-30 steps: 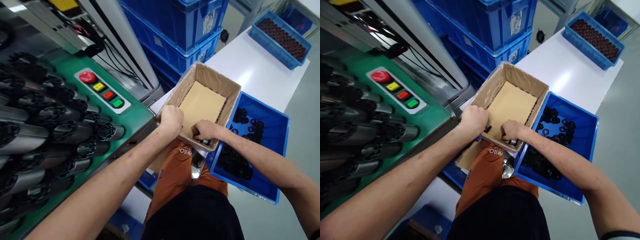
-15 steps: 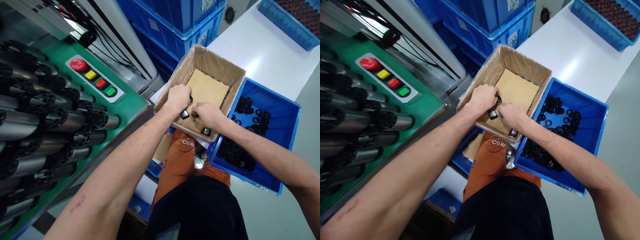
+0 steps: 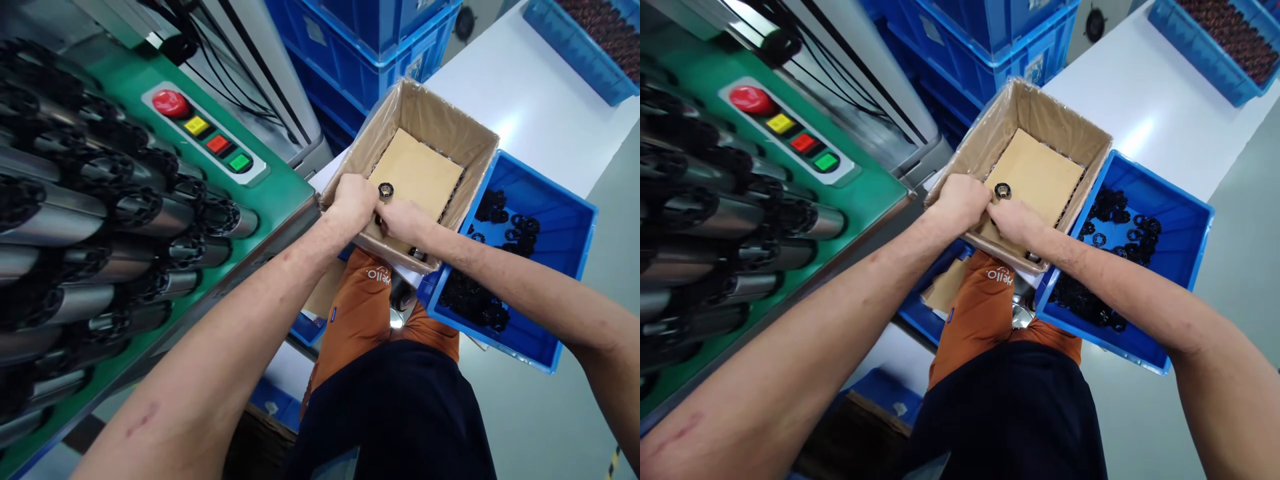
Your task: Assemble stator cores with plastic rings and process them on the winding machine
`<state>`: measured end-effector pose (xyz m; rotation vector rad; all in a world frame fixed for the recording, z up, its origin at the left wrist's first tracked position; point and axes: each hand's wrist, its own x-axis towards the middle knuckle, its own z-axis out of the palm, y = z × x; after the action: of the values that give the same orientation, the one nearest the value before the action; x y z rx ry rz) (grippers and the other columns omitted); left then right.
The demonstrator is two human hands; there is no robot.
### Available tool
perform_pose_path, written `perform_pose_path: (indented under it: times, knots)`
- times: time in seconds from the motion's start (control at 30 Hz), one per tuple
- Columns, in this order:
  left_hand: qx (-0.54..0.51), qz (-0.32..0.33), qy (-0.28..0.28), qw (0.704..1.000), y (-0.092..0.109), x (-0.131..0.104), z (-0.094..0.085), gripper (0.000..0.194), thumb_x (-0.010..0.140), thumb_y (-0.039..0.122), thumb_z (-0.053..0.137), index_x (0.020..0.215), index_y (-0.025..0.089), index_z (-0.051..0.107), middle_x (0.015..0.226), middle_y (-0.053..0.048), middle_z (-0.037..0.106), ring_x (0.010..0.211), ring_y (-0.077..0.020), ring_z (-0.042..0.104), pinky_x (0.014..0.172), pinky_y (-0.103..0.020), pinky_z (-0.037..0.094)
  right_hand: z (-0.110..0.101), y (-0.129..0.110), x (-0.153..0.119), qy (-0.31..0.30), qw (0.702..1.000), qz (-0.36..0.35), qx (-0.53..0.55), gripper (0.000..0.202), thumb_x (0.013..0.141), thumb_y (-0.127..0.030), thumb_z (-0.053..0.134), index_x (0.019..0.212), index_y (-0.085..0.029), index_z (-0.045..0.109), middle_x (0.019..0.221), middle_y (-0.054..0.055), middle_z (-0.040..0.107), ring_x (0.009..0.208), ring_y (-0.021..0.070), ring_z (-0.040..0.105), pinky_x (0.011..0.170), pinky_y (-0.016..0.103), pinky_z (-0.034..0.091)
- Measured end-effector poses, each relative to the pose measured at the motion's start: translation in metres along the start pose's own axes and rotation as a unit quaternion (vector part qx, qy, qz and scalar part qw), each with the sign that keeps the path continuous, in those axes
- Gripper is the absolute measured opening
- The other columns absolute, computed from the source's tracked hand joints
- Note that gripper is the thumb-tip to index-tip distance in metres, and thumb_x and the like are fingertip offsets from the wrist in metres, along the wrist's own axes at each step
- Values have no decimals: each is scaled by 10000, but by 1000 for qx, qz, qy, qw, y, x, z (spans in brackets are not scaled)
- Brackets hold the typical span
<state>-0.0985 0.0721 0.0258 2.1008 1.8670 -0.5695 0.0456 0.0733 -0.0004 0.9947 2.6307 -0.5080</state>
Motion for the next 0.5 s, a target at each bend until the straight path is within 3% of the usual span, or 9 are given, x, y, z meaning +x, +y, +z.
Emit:
perform_pose_path:
  times: [0.2,0.4,0.5]
  knots:
    - [-39,13,37,998,-3,-9,-1,361,1081,108,691,1415,73,822,1446,-259,829,1446,-431,777,1202,-490,615,2,13,4,48,993,99,44,408,1035,-113,604,1421,-91,735,1250,200,875,1096,318,810,966,387,594]
    - [-123,17,49,991,-7,-7,0,490,1061,219,789,1542,141,735,1448,-237,829,1409,-458,806,1161,-505,671,-6,26,-3,97,981,146,79,320,1011,-178,684,1322,-137,745,1175,137,857,1012,277,764,939,366,573]
    - [-153,11,49,987,-6,-4,0,662,986,130,850,1619,126,655,1463,-253,820,1400,-460,811,1137,-493,685,-11,27,-15,121,978,147,84,339,1021,-211,688,1351,-146,735,1263,148,825,1075,284,750,1006,393,579]
